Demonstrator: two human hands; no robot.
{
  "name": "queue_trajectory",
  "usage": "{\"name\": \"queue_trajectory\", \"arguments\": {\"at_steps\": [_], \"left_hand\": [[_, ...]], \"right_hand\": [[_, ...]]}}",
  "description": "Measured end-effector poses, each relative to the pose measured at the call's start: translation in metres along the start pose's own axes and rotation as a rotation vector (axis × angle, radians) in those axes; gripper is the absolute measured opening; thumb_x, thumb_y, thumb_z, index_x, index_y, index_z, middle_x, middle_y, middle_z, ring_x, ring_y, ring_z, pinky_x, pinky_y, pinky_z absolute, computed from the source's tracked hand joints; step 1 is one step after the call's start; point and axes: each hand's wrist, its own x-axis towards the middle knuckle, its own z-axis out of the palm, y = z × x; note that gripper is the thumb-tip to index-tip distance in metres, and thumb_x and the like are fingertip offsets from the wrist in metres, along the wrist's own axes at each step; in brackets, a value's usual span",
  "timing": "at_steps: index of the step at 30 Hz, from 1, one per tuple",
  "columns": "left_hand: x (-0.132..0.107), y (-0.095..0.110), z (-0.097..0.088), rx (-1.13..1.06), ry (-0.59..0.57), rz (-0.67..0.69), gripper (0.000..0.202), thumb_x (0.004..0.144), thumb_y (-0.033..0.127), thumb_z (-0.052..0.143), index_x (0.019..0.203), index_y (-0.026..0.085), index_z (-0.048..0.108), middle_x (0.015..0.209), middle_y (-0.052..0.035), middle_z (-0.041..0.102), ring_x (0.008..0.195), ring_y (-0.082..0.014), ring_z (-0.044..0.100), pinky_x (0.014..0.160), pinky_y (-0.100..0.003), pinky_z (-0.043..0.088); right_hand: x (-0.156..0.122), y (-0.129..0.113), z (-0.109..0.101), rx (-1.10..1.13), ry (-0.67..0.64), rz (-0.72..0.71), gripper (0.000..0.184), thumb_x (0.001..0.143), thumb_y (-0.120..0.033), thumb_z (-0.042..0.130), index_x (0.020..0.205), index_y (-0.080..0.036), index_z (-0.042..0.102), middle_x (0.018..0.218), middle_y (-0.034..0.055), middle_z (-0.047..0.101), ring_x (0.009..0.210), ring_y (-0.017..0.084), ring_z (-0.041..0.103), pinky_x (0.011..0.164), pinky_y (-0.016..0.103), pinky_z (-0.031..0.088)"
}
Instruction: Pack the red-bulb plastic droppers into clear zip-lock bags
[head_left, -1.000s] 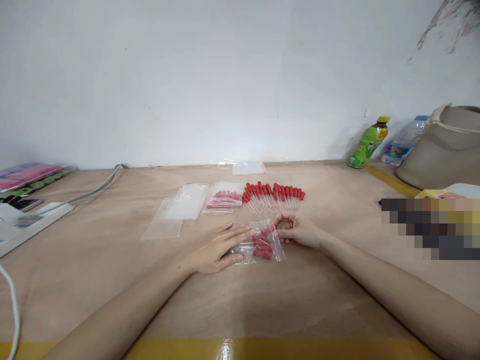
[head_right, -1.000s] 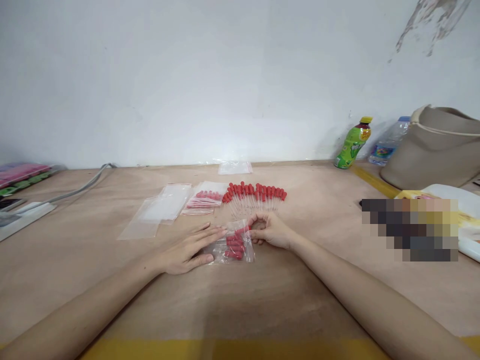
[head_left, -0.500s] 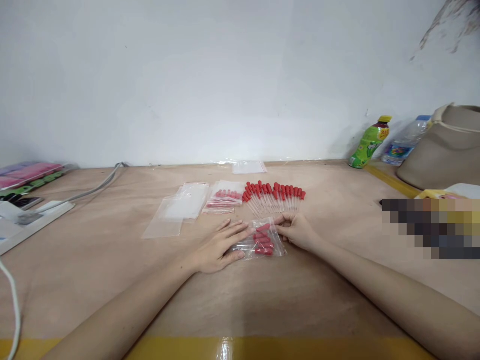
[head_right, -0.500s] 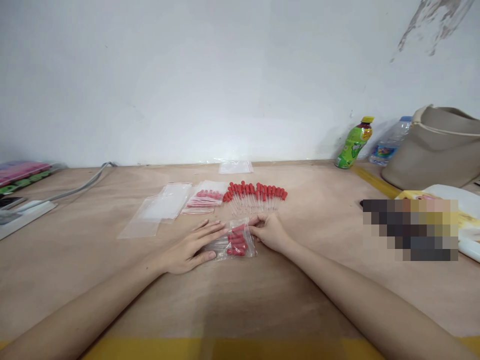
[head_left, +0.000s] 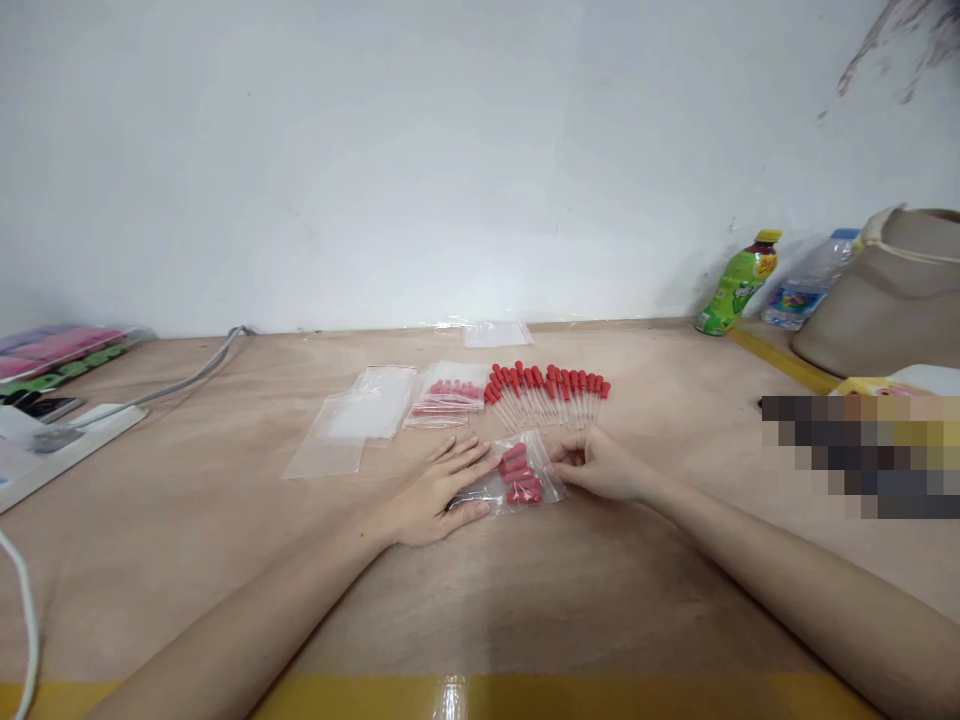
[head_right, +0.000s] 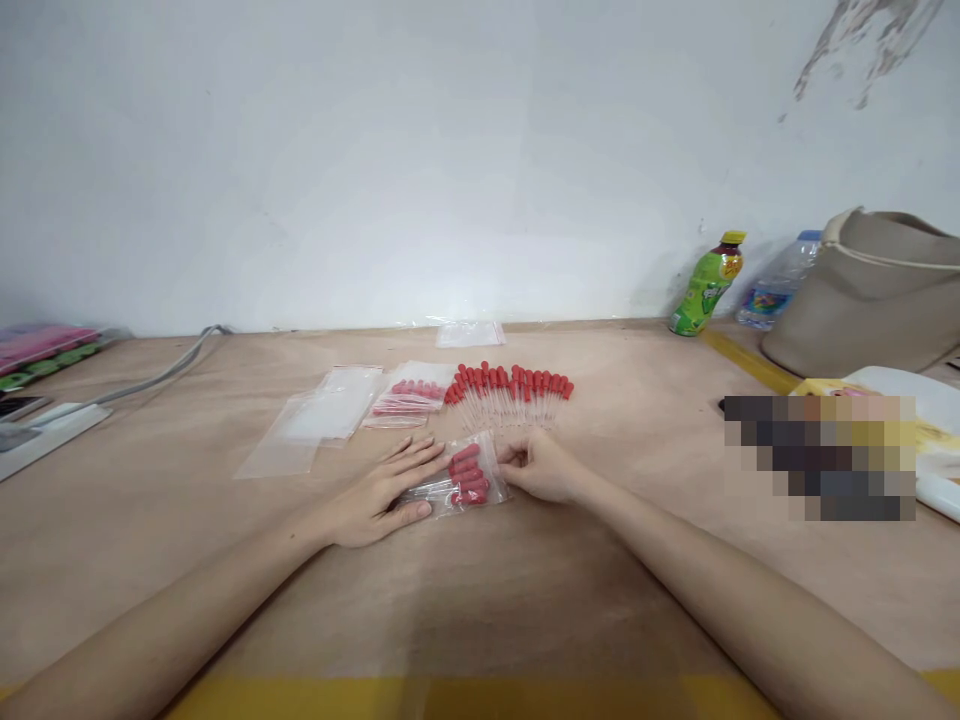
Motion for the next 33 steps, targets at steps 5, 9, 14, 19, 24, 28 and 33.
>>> {"name": "queue_trajectory", "arguments": {"at_steps": [5,9,14,19,24,28,33], "left_hand": [[-0.001,-0.001,0.002,-0.036,0.003,-0.027,0.063,0.09,0.047,0.037,0.142,0.021,0.012,0.146,-0.0067,0.02,0.135,-0.022,0.014,0.11,-0.042,0.018],[-0.002,-0.004,0.006,-0.064,-0.016,-0.084,0.07,0.089,0.048,0.039,0.142,0.017,0.007,0.146,-0.0104,0.017,0.134,-0.0258,0.015,0.108,-0.044,0.021],[-0.003,-0.006,0.007,-0.09,-0.009,-0.053,0.074,0.089,0.045,0.041,0.142,0.02,-0.004,0.146,-0.0104,0.018,0.134,-0.0266,0.014,0.108,-0.047,0.022],[-0.003,-0.004,0.006,-0.109,0.003,-0.026,0.076,0.089,0.042,0.041,0.141,0.023,-0.011,0.146,-0.0088,0.018,0.135,-0.0251,0.014,0.108,-0.047,0.022],[-0.002,-0.004,0.005,-0.096,-0.009,-0.039,0.075,0.089,0.045,0.041,0.142,0.021,-0.006,0.147,-0.0093,0.015,0.135,-0.0253,0.012,0.108,-0.045,0.022],[-0.002,-0.004,0.004,-0.092,0.004,-0.028,0.072,0.089,0.045,0.04,0.142,0.02,-0.003,0.147,-0.0095,0.015,0.135,-0.0247,0.015,0.108,-0.044,0.022],[-0.002,-0.004,0.005,-0.099,0.006,-0.02,0.072,0.089,0.045,0.041,0.142,0.022,-0.002,0.147,-0.009,0.016,0.134,-0.0257,0.016,0.108,-0.045,0.023]], "right_hand": [[-0.003,-0.005,0.003,0.098,-0.134,-0.007,0.02,0.066,-0.031,0.064,0.068,-0.012,0.067,0.058,0.0003,0.06,0.052,0.009,0.048,0.051,0.021,0.038],[-0.002,-0.005,0.008,0.226,-0.142,-0.036,0.023,0.066,-0.034,0.066,0.07,-0.012,0.067,0.065,0.0027,0.064,0.06,0.011,0.055,0.058,0.024,0.044],[0.001,-0.006,0.011,0.264,-0.026,0.019,0.026,0.066,-0.037,0.066,0.08,-0.015,0.066,0.065,0.0018,0.065,0.06,0.014,0.058,0.06,0.027,0.047],[0.001,-0.017,0.011,0.395,-0.187,-0.024,0.029,0.072,-0.04,0.059,0.092,-0.019,0.065,0.08,0.0028,0.068,0.077,0.017,0.063,0.076,0.032,0.049],[0.005,-0.016,0.008,0.302,-0.051,0.012,0.021,0.072,-0.036,0.059,0.076,-0.017,0.064,0.071,0.0013,0.066,0.068,0.014,0.062,0.067,0.027,0.048],[0.005,-0.011,0.007,0.172,0.17,0.229,0.028,0.076,-0.045,0.053,0.069,-0.017,0.056,0.038,-0.0076,0.043,0.03,0.008,0.038,0.032,0.021,0.03],[0.005,-0.011,0.009,0.329,0.009,0.264,0.033,0.059,-0.041,0.072,0.077,-0.015,0.061,0.053,-0.0033,0.059,0.041,0.008,0.05,0.039,0.019,0.036]]}}
